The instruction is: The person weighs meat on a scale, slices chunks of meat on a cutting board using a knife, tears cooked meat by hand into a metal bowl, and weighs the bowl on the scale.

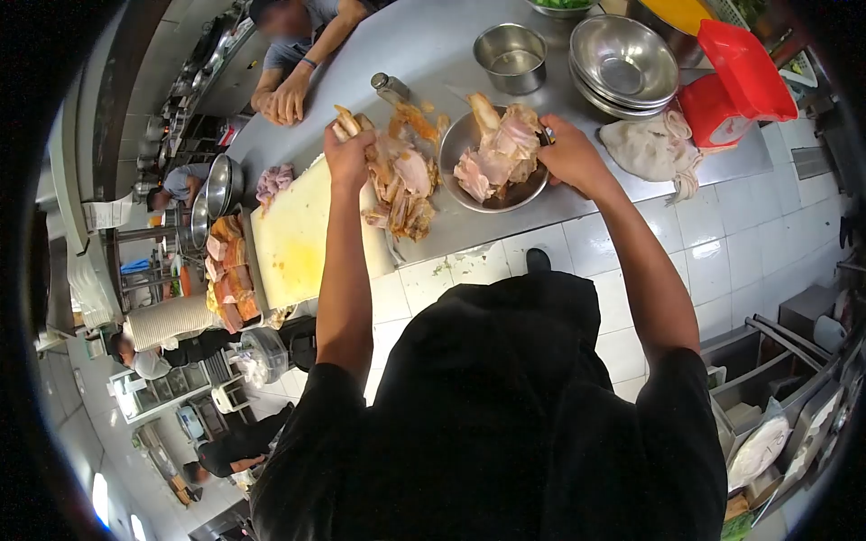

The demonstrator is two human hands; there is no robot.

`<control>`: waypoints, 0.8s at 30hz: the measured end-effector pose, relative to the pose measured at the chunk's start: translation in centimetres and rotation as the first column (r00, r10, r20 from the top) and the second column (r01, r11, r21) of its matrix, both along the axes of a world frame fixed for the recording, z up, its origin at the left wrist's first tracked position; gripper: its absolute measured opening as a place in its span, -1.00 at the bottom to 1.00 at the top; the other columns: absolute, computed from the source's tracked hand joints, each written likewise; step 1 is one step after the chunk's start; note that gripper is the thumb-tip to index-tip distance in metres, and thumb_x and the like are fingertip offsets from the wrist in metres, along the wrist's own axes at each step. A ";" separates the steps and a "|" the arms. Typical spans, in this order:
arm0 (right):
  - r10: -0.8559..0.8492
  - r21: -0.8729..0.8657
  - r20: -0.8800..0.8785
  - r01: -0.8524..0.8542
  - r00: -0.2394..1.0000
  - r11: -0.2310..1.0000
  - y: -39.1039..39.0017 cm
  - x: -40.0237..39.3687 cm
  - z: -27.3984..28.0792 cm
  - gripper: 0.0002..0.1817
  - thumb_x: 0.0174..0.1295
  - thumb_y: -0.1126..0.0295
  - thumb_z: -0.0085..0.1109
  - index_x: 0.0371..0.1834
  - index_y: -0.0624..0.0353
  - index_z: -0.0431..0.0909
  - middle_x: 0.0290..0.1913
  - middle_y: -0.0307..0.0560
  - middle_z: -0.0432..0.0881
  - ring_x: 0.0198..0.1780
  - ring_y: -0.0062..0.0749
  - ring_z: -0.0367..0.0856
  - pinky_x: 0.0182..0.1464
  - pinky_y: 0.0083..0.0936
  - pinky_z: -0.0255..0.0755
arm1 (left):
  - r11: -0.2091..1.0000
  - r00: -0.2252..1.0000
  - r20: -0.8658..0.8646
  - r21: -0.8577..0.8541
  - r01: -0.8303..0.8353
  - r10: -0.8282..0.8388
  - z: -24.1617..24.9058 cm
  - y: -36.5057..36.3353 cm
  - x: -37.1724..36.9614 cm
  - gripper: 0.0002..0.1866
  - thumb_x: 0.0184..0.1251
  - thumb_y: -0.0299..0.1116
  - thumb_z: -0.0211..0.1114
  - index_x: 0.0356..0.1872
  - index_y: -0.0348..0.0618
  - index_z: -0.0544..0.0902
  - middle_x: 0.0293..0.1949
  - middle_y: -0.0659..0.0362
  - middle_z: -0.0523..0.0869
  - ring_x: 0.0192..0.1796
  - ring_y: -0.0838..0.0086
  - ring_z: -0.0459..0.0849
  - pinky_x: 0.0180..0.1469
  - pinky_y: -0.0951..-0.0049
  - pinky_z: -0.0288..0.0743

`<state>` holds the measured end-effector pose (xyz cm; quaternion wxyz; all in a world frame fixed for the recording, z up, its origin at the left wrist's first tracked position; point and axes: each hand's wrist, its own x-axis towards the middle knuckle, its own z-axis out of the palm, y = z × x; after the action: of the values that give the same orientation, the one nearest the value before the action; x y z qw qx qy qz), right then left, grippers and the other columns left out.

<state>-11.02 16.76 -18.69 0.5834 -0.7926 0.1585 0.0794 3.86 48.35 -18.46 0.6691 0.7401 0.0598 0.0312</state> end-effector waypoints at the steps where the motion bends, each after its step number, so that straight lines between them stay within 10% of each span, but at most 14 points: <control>1: 0.007 0.008 -0.015 -0.006 1.000 1.000 0.0 0.0 0.3 -0.35 0.02 0.52 0.10 0.28 0.31 0.27 -0.36 0.03 0.59 -0.58 -0.39 0.57 -0.56 -0.50 0.48 | 0.998 0.999 0.028 -0.058 0.027 -0.025 0.8 0.0 -0.3 -0.40 -0.09 -0.79 0.23 0.09 -0.25 0.35 -0.15 0.09 0.58 -0.20 0.32 0.64 -0.17 0.34 0.59; 12: 0.002 0.000 -0.050 -0.002 0.999 1.000 0.1 0.0 0.5 -0.38 0.01 0.53 0.08 0.26 0.31 0.31 -0.31 0.04 0.60 -0.57 -0.38 0.57 -0.55 -0.50 0.49 | 0.914 0.958 0.032 -0.291 0.282 -0.285 9.7 -8.9 -7.2 -0.33 -0.06 -0.66 0.35 0.17 -0.26 0.32 -0.09 0.08 0.55 -0.14 0.31 0.64 -0.14 0.32 0.61; 14: -0.016 0.012 -0.057 0.017 0.998 1.000 0.3 -0.2 1.0 -0.41 -0.02 0.57 0.03 0.21 0.36 0.36 -0.17 0.14 0.62 -0.57 -0.32 0.60 -0.54 -0.46 0.51 | 0.936 0.936 -0.014 -0.044 0.350 -0.351 6.1 -10.6 -8.7 -0.19 -0.04 -0.42 0.47 0.28 -0.26 0.25 0.02 -0.02 0.53 0.00 0.18 0.60 0.03 0.18 0.53; 16: -0.020 -0.003 -0.025 0.020 0.999 1.000 0.4 -0.2 0.7 -0.42 -0.02 0.56 0.03 0.20 0.36 0.37 -0.16 0.14 0.62 -0.55 -0.31 0.61 -0.53 -0.46 0.51 | 0.704 0.914 0.018 0.645 0.299 -0.405 1.3 -12.4 -10.5 0.02 -0.07 -0.11 0.53 0.39 -0.24 0.13 0.21 -0.16 0.38 0.25 -0.04 0.38 0.30 -0.07 0.20; 19: -0.012 -0.008 -0.042 0.012 0.999 1.000 0.4 -0.2 1.5 -0.43 -0.02 0.56 0.03 0.19 0.36 0.39 -0.12 0.15 0.61 -0.52 -0.30 0.62 -0.52 -0.46 0.53 | 0.498 0.905 0.120 0.860 0.112 -0.409 -0.7 -14.5 -13.6 0.17 -0.15 0.09 0.52 0.44 -0.22 0.05 0.34 -0.24 0.15 0.41 -0.19 0.07 0.39 -0.24 -0.22; 24: 0.006 0.042 -0.042 -0.004 0.999 0.999 0.3 -0.3 1.3 -0.42 -0.01 0.54 0.06 0.20 0.36 0.37 -0.09 0.15 0.60 -0.46 -0.30 0.65 -0.51 -0.48 0.55 | 0.624 0.902 0.084 0.749 0.223 -0.423 1.9 -13.8 -14.2 0.21 -0.17 0.17 0.53 0.46 -0.18 0.04 0.42 -0.24 0.03 0.47 -0.17 -0.06 0.39 -0.26 -0.19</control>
<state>-11.37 17.06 -17.42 0.5960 -0.7789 0.1672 0.1008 -10.34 34.55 -16.56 0.3188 0.9306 -0.1781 0.0242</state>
